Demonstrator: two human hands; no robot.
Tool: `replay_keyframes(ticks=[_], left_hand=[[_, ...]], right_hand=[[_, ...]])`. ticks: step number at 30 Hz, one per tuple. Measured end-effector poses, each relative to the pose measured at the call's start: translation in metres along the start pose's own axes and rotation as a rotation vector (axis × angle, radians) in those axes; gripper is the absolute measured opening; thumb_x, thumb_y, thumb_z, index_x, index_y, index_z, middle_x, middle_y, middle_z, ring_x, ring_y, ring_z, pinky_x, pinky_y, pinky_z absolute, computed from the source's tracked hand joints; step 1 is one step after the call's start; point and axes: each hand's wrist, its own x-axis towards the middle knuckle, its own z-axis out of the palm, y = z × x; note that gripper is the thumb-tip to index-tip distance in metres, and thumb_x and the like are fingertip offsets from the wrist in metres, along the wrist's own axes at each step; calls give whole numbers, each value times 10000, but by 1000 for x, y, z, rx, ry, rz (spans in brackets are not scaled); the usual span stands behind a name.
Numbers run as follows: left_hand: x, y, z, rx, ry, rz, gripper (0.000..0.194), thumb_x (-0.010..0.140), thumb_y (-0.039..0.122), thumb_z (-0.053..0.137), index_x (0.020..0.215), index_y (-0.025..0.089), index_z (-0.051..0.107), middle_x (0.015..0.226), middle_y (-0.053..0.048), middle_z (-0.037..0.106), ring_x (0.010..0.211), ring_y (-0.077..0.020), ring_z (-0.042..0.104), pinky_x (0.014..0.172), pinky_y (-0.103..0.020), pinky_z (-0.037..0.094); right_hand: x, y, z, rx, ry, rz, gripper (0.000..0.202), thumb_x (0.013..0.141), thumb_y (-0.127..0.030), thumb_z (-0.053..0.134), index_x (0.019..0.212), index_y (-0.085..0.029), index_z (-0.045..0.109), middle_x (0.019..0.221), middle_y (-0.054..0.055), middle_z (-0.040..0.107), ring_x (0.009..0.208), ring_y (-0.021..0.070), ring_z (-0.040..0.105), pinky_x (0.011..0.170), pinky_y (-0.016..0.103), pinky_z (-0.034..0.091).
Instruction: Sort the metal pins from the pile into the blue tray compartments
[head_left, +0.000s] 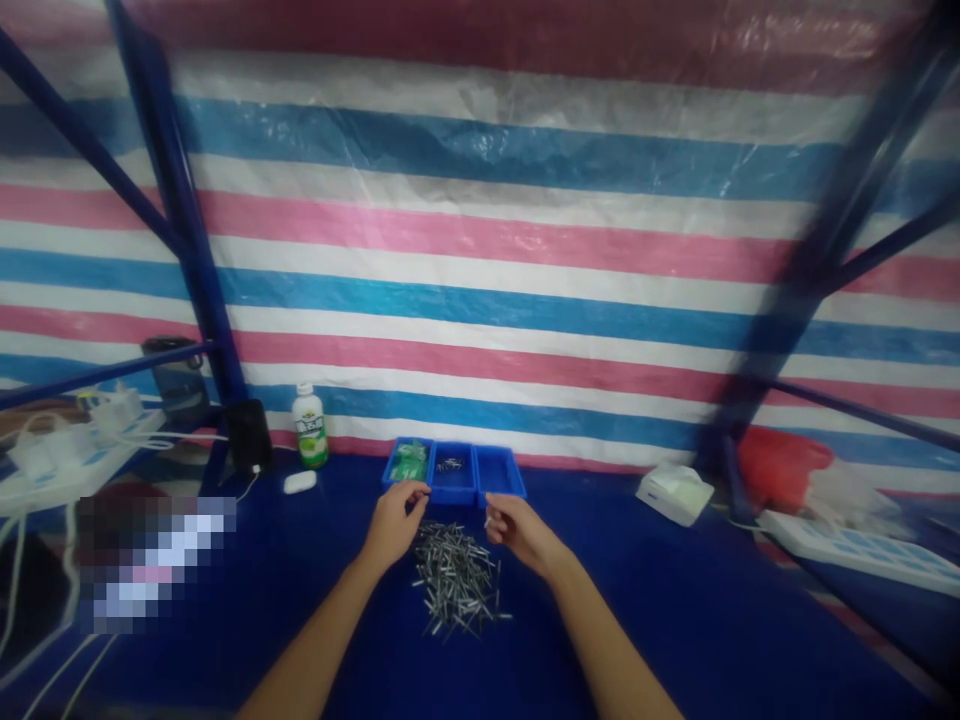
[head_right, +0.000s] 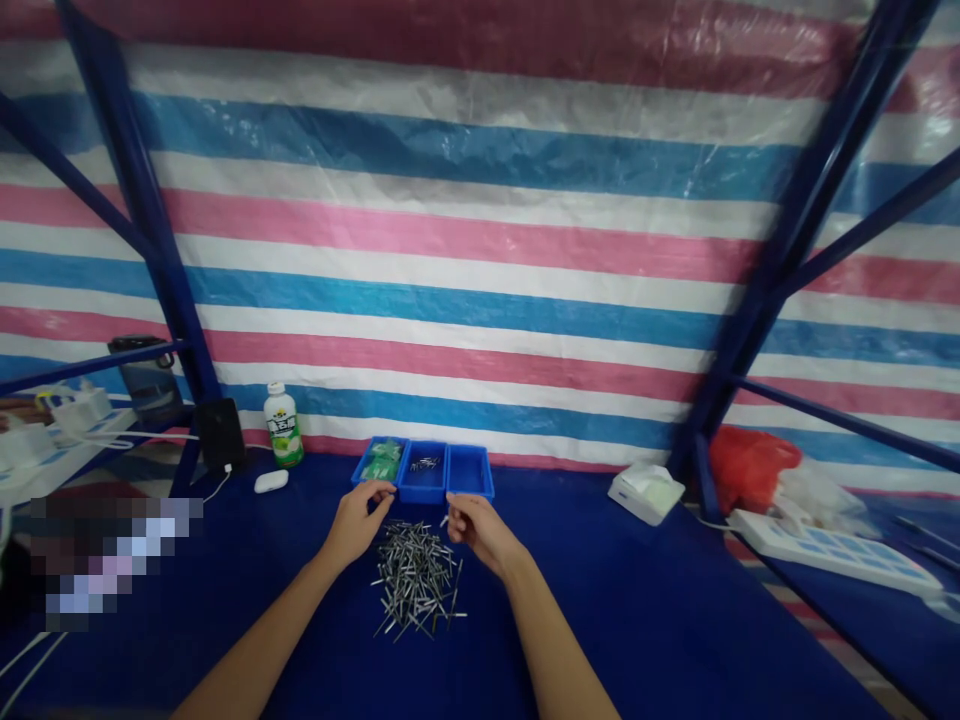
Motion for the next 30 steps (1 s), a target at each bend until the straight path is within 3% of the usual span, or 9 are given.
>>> replay_keyframes(ticks=[2, 4, 6, 9, 12, 16, 21, 25, 30], left_hand=[[0, -1, -1, 2, 14, -6, 162, 864, 196, 542, 954, 209, 676, 847, -12, 654, 801, -157, 601, 792, -282, 466], [0, -2, -1, 5, 21, -5, 161, 866, 197, 540, 952, 207, 676, 840, -11, 652, 796, -157, 602, 787, -281, 468], [1, -3, 0, 10, 23, -2, 163, 866, 193, 535, 946, 207, 677, 837, -12, 652, 792, -157, 602, 786, -281, 471], [3, -4, 1, 24, 20, -3, 170, 869, 190, 525, 940, 209, 679, 835, -12, 653, 785, -156, 603, 780, -280, 475], [3, -4, 0, 34, 3, -19, 166, 862, 194, 536, 940, 211, 682, 838, -13, 662, 790, -158, 608, 786, -282, 478], [2, -3, -3, 36, -94, -51, 157, 850, 192, 554, 928, 209, 689, 832, -15, 687, 786, -162, 626, 787, -283, 478], [-2, -6, -4, 108, -260, -67, 322, 832, 89, 482, 1001, 242, 708, 923, -22, 717, 863, -177, 644, 830, -298, 466], [-3, -11, -7, 229, -305, -69, 315, 772, 88, 532, 970, 241, 722, 988, -38, 698, 927, -201, 628, 866, -315, 445], [-3, -18, -17, 261, -368, -118, 220, 815, 175, 561, 921, 247, 740, 1004, -46, 681, 947, -204, 622, 867, -309, 438]], right_hand=[[0, 2, 1, -15, -8, 42, 441, 773, -442, 722, 561, -191, 428, 495, -75, 326, 451, 81, 391, 496, 237, 324], [1, 3, 3, -5, 50, 42, 377, 778, -458, 706, 629, -183, 496, 527, -61, 403, 455, 81, 412, 488, 232, 327], [3, 2, 5, 20, 142, 11, 313, 799, -498, 665, 865, -199, 598, 684, -18, 568, 496, 91, 483, 508, 237, 370], [4, -1, 7, 27, 235, -49, 433, 813, -526, 627, 1155, -268, 558, 943, 26, 657, 559, 107, 557, 546, 255, 423], [5, -2, 2, -84, 282, -63, 444, 797, -537, 634, 1117, -234, 581, 900, 35, 659, 547, 112, 546, 529, 248, 409], [8, 6, -9, -454, 319, -61, 389, 784, -516, 629, 983, -182, 632, 799, 28, 649, 541, 123, 535, 514, 247, 393], [9, 18, -10, -951, 263, -214, 257, 821, -394, 586, 935, -187, 688, 772, 28, 670, 714, 184, 602, 676, 293, 449], [8, 19, -3, -1054, 199, -232, 230, 849, -352, 562, 953, -197, 695, 776, 28, 690, 712, 186, 617, 672, 285, 440], [5, 18, 0, -1075, 190, -232, 218, 850, -335, 567, 950, -188, 694, 777, 34, 694, 719, 189, 623, 683, 285, 440]])
